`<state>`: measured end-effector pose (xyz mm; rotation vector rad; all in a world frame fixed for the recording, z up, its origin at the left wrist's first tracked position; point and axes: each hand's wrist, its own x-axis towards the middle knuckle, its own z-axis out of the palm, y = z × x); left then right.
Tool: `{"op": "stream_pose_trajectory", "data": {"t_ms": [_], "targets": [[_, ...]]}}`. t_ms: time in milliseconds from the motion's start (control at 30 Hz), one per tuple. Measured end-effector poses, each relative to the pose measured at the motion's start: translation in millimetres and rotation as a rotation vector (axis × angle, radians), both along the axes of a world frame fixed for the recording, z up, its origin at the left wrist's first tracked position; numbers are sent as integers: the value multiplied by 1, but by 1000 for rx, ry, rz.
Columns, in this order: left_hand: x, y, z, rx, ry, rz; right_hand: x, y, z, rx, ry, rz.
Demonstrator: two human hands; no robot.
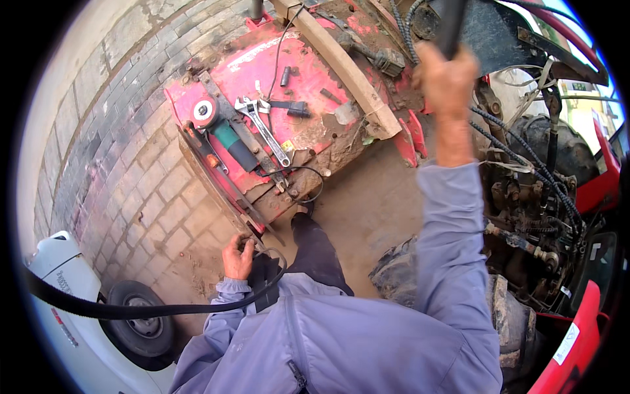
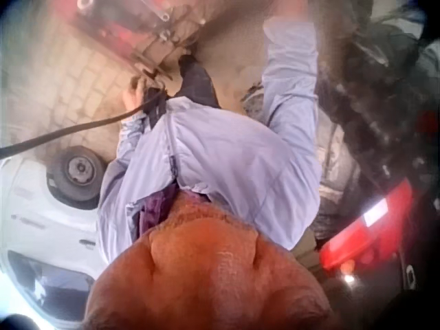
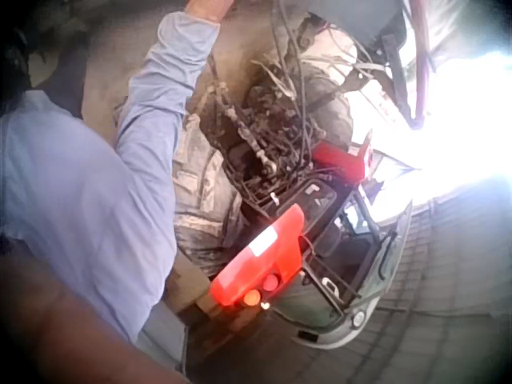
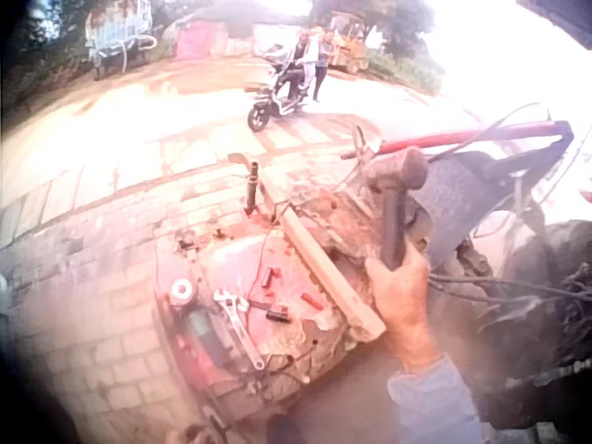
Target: The person repairs a red farm machine by hammering a metal part and using a wrench to tighten or loosen bolts.
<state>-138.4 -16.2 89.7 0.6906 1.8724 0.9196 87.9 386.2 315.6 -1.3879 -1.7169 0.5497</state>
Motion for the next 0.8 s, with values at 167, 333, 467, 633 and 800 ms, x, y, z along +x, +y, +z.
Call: {"op": "stream_pose_trajectory", "data": {"t_ms": [167, 333, 467, 633, 800], "targets": [[5, -15, -12, -8, -75, 73, -5, 18, 133, 568, 124, 40], [12, -20, -9, -31, -52, 69, 48, 52, 74, 685, 95, -106], [12, -37, 1, -79, 15, 115, 48, -38, -213, -175, -346, -320], [9, -44, -8, -75, 212, 95, 56, -39, -198, -388, 18, -235], [17, -32, -11, -80, 110, 124, 44, -1, -67, -79, 201, -88]]}}
